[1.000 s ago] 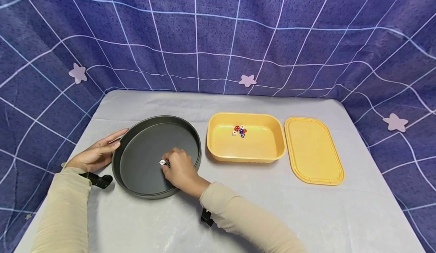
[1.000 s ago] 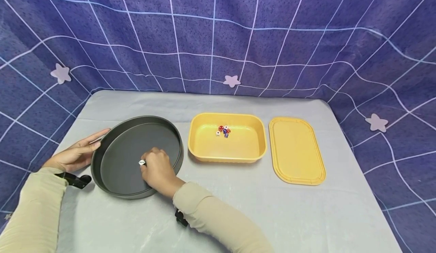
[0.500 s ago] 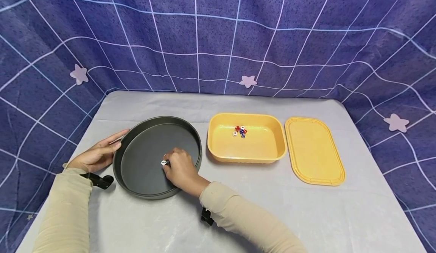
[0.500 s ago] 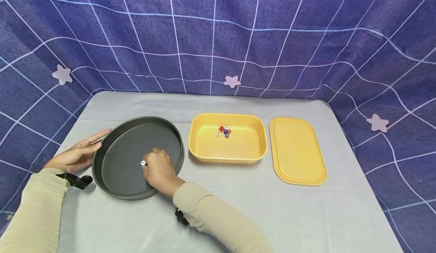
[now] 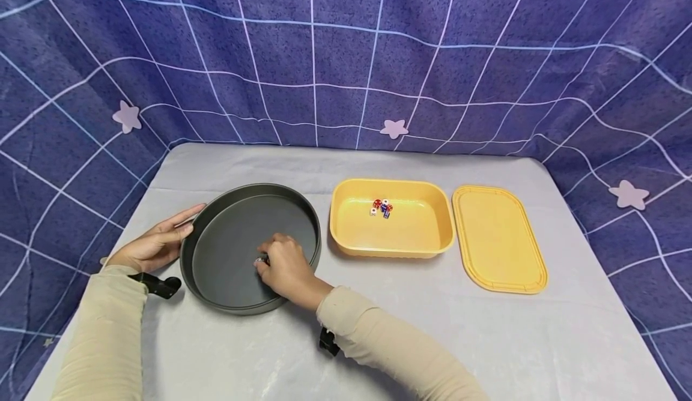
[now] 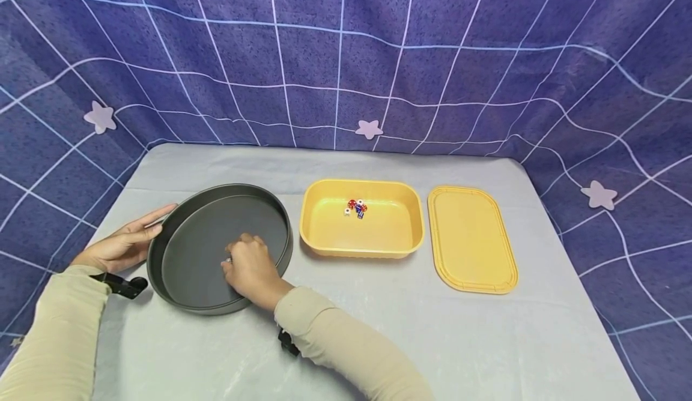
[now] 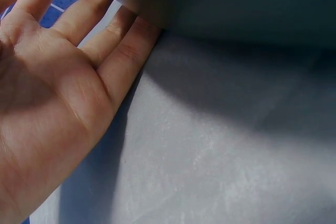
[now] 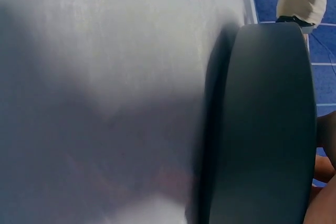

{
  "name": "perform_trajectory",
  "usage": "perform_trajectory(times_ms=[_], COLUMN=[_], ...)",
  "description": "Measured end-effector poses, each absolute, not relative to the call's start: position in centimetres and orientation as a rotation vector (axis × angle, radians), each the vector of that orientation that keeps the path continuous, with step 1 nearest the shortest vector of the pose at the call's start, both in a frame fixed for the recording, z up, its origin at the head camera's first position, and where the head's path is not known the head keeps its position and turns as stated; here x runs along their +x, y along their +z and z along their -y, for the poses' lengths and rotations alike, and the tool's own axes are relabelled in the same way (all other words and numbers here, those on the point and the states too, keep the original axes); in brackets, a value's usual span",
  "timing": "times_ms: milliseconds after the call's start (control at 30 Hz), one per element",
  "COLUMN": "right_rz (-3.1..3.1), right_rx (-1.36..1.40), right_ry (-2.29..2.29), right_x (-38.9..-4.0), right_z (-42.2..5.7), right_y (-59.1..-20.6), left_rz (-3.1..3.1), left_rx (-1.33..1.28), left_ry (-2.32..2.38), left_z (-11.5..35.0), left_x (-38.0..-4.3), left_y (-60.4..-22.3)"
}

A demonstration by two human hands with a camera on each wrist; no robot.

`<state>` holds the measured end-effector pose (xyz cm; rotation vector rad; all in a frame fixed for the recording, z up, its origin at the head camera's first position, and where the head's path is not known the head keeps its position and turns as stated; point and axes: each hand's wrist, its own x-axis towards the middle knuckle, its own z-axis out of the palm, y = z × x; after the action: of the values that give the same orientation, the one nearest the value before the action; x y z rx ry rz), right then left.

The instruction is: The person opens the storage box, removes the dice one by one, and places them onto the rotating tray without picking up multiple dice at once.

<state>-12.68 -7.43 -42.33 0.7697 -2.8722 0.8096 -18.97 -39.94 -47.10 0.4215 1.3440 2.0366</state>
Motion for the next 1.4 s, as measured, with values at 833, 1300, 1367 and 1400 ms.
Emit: perform_trajectory(times_ms=[833, 1300, 1367, 1400], right_rz=[2.707, 2.842, 2.867, 2.875], right_rx=[0.389, 0.022, -0.009, -0.026], right_ry=[1.070, 1.085, 1.077, 1.082], right_x=[-18.1, -20.5, -20.7, -20.7], right_z=[-4.9, -12.2, -12.8, -13.0], right_y=[-40.8, -42.3, -42.5, -42.6], left_rz=[-1.353, -1.315, -1.308, -1.306], left_rx=[0.432, 0.426, 0.422, 0.420], left_ry=[2.022, 2.050, 2.052, 2.054], left_z=[40.0, 39.9, 39.9, 39.9], left_x=[-19.0, -18.9, -18.9, -18.9], left_y=[-47.0, -47.0, -47.1, -47.1])
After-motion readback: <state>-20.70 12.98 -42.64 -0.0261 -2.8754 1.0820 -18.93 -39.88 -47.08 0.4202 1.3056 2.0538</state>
